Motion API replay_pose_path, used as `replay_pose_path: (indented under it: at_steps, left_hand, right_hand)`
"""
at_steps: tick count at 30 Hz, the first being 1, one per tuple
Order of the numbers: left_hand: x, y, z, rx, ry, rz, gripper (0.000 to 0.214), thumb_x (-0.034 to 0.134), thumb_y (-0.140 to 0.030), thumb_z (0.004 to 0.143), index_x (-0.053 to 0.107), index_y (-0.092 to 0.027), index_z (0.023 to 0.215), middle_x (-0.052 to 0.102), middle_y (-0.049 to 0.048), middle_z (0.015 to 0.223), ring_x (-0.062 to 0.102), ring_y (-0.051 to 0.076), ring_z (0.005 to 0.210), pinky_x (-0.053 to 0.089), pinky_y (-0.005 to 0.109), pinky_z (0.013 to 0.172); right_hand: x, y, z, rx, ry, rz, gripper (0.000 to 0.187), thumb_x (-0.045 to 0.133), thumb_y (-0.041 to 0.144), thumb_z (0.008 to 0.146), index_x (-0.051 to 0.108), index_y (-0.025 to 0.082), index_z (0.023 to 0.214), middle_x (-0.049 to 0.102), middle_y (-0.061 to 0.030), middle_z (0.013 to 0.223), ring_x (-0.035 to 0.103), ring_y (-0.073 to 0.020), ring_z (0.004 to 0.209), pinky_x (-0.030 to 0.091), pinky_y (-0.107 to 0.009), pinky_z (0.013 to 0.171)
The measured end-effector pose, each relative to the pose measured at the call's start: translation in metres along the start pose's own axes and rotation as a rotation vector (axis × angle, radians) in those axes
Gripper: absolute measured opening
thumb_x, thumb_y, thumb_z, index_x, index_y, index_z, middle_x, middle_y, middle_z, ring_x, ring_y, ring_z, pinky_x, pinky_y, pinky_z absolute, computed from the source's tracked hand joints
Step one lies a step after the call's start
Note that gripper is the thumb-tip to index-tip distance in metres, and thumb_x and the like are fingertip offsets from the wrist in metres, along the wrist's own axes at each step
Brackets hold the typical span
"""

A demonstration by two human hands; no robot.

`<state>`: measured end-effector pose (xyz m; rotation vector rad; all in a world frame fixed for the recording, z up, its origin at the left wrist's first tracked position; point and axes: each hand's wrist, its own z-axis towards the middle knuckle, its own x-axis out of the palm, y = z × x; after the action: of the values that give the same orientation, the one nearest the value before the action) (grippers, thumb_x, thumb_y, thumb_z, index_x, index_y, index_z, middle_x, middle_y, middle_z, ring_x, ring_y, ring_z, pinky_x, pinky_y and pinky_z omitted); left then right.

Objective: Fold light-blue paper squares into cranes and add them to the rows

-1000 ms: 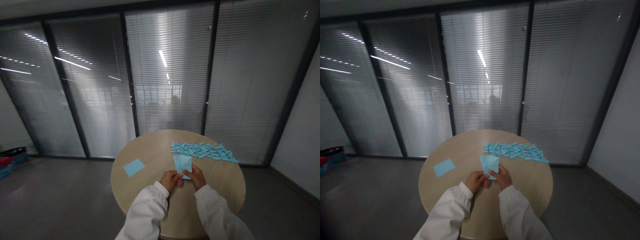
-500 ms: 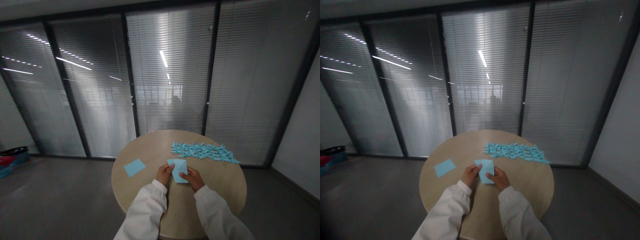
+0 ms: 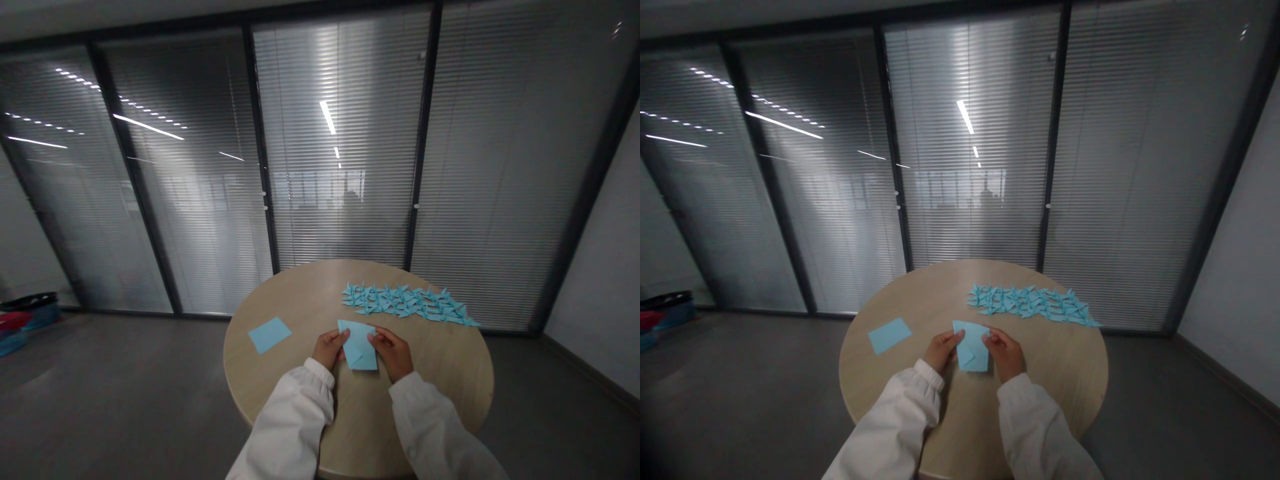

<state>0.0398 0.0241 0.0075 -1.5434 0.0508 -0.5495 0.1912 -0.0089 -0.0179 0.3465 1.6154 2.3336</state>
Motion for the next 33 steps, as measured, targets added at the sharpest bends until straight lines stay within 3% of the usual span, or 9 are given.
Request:
replay_pose_path:
  at_steps: [4,8,15,21,26,29,33]
  left_hand:
    - [-0.001,0.0,0.0,-0.036,-0.012,-0.024,0.037,0.068,-0.045,0.051,0.055,-0.011,0.05,0.042,-0.0054,0.034,0.031,0.003,0.031,0.022,0.018,0.034]
    - [-0.005,0.004,0.003,-0.041,-0.047,-0.014,0.038,0.067,-0.048,0.052,0.056,-0.011,0.052,0.046,-0.0037,0.037,0.033,0.004,0.032,0.023,0.019,0.034]
    - [-0.01,0.008,0.008,0.0,-0.109,-0.013,0.041,0.064,-0.052,0.052,0.056,-0.012,0.053,0.047,-0.0038,0.037,0.038,0.006,0.035,0.028,0.02,0.037]
    - [-0.006,0.001,0.007,0.033,-0.098,-0.032,0.045,0.059,-0.053,0.059,0.062,-0.009,0.069,0.054,-0.0012,0.046,0.042,0.007,0.037,0.031,0.019,0.038]
    - [-0.005,-0.001,0.006,0.066,-0.085,-0.049,0.041,0.075,-0.036,0.044,0.063,-0.008,0.071,0.063,0.004,0.06,0.055,0.012,0.052,0.044,0.025,0.055]
    - [-0.006,0.001,0.007,0.07,-0.108,-0.058,0.042,0.076,-0.033,0.041,0.062,-0.009,0.072,0.064,0.0044,0.061,0.056,0.014,0.05,0.046,0.028,0.055]
    - [-0.005,0.004,0.006,0.072,-0.105,-0.041,0.04,0.075,-0.035,0.043,0.06,-0.01,0.071,0.062,0.0022,0.054,0.055,0.013,0.047,0.046,0.027,0.051]
  right_hand:
    - [0.0,0.006,-0.004,-0.166,0.052,-0.119,0.034,0.055,0.041,0.07,0.064,0.018,0.094,0.061,-0.0033,0.073,0.055,-0.0145,0.064,0.046,-0.024,0.057]
    - [0.001,0.009,-0.009,-0.38,0.095,-0.277,0.025,0.049,0.032,0.077,0.065,0.024,0.093,0.059,-0.0031,0.076,0.055,-0.0136,0.068,0.045,-0.023,0.061]
    - [0.005,0.002,-0.012,-0.602,0.153,-0.403,0.028,0.047,0.015,0.076,0.064,0.03,0.093,0.052,-0.0029,0.088,0.052,-0.0138,0.081,0.045,-0.026,0.072]
    - [0.007,0.003,-0.012,-0.59,0.186,-0.447,0.032,0.045,0.011,0.074,0.063,0.028,0.094,0.05,-0.004,0.092,0.051,-0.0147,0.085,0.044,-0.027,0.076]
    - [0.009,0.008,-0.014,-0.578,0.185,-0.429,0.034,0.044,0.01,0.073,0.063,0.027,0.096,0.052,-0.0048,0.092,0.051,-0.0156,0.086,0.044,-0.029,0.078]
    - [0.008,0.012,-0.015,-0.56,0.218,-0.367,0.034,0.043,0.011,0.072,0.063,0.025,0.096,0.052,-0.0053,0.094,0.051,-0.0161,0.089,0.042,-0.029,0.08]
    - [0.007,0.013,-0.013,-0.34,0.224,-0.223,0.026,0.045,0.023,0.077,0.058,0.021,0.099,0.056,-0.0057,0.093,0.053,-0.0172,0.087,0.044,-0.028,0.076]
